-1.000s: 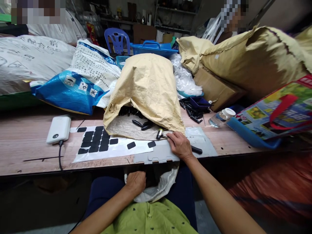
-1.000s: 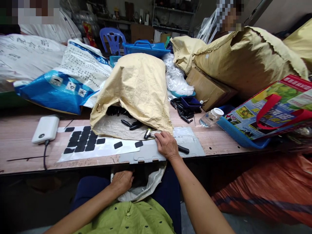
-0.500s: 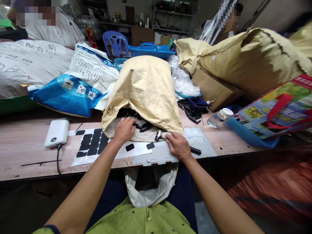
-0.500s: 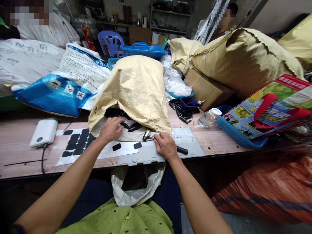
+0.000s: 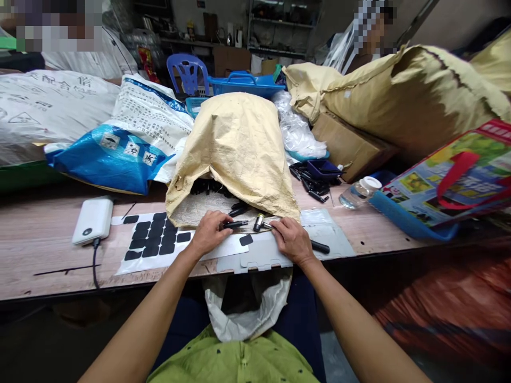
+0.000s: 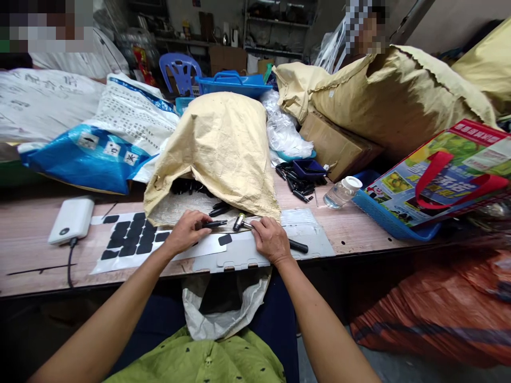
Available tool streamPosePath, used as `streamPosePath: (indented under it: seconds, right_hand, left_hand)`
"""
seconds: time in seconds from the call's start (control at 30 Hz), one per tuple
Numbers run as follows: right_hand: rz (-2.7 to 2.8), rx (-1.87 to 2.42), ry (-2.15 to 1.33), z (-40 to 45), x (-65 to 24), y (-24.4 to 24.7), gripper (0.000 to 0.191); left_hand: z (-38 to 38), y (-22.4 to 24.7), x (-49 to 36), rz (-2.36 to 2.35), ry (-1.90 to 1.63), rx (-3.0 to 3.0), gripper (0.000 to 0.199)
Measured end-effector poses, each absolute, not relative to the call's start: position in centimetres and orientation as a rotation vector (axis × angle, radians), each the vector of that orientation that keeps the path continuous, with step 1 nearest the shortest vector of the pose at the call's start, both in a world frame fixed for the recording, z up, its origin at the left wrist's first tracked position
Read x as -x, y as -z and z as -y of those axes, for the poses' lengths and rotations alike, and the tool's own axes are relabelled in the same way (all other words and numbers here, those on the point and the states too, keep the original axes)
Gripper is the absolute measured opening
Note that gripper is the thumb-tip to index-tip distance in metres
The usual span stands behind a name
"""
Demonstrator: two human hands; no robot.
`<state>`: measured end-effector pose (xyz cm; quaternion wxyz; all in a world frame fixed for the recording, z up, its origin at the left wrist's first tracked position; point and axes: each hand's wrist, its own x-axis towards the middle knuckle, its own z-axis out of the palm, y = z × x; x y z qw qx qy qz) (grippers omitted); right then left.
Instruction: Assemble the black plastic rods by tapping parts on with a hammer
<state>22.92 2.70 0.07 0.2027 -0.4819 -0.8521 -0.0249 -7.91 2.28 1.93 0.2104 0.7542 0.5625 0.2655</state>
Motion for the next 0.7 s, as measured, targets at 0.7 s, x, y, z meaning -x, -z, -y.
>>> streamPosePath:
  seconds: [0.7]
  right_hand:
    - [2.02, 1.117, -0.435, 1.1, -15.0, -3.6, 0.035]
  left_hand:
    - [-2.4, -0.1, 6.3, -1.678, -0.761, -1.921, 0.023]
